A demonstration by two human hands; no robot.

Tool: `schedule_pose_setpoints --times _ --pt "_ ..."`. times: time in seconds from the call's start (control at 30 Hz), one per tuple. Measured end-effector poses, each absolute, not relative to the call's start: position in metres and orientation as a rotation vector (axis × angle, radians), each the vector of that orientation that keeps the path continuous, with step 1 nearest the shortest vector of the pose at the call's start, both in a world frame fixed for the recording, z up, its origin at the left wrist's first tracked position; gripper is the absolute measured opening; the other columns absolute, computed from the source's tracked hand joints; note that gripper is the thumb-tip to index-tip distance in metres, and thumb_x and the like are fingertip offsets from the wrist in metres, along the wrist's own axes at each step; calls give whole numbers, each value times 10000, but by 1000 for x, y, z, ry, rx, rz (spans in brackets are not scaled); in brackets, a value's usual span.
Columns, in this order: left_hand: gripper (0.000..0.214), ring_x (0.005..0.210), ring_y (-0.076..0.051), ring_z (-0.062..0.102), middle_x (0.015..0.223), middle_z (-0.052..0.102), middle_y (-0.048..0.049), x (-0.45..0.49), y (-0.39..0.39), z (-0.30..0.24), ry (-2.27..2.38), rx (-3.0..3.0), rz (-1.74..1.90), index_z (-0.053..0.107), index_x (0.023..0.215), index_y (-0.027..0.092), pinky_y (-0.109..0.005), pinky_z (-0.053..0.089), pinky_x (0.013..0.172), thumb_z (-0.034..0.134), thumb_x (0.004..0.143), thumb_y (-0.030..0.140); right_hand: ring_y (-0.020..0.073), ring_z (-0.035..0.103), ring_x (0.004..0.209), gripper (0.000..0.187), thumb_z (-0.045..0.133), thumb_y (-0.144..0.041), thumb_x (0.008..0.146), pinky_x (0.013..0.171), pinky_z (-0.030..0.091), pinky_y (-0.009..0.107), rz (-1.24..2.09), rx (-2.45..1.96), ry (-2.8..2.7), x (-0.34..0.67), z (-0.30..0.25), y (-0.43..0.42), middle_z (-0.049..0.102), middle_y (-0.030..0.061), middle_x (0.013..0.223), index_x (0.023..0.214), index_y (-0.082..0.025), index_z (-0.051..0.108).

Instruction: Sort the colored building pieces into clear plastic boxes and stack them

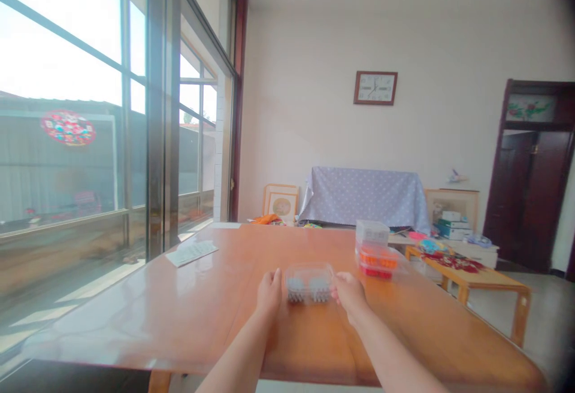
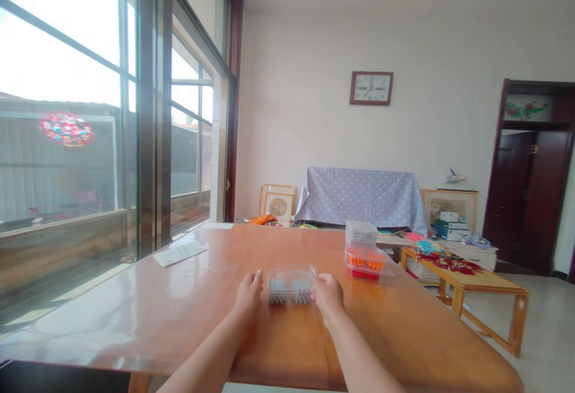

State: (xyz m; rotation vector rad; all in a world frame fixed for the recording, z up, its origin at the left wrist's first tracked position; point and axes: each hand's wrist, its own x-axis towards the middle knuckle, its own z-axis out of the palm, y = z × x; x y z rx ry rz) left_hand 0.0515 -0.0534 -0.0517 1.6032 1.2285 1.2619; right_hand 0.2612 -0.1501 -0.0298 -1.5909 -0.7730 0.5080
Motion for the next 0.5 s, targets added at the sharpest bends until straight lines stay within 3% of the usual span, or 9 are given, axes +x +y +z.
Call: schedule_pose_setpoints --times 0.23,0.5 --pt "418 797 -237 673 771 707 -86 62 -42 -55 1252 1615 1189 657 797 150 -288 457 688 510 875 533 268 694 991 488 606 -571 755 786 506 318 226 -1804 -961 277 -40 -140 749 133 1062 1023 -174 697" --pt "253 729 -219 658 735 702 -89 68 -23 -62 1297 1620 1130 666 732 138 -267 408 595 570 837 347 251 693 954 374 541 -505 811 786 482 314 225 -1886 -1081 287 -56 -131 757 97 1001 970 -210 708"
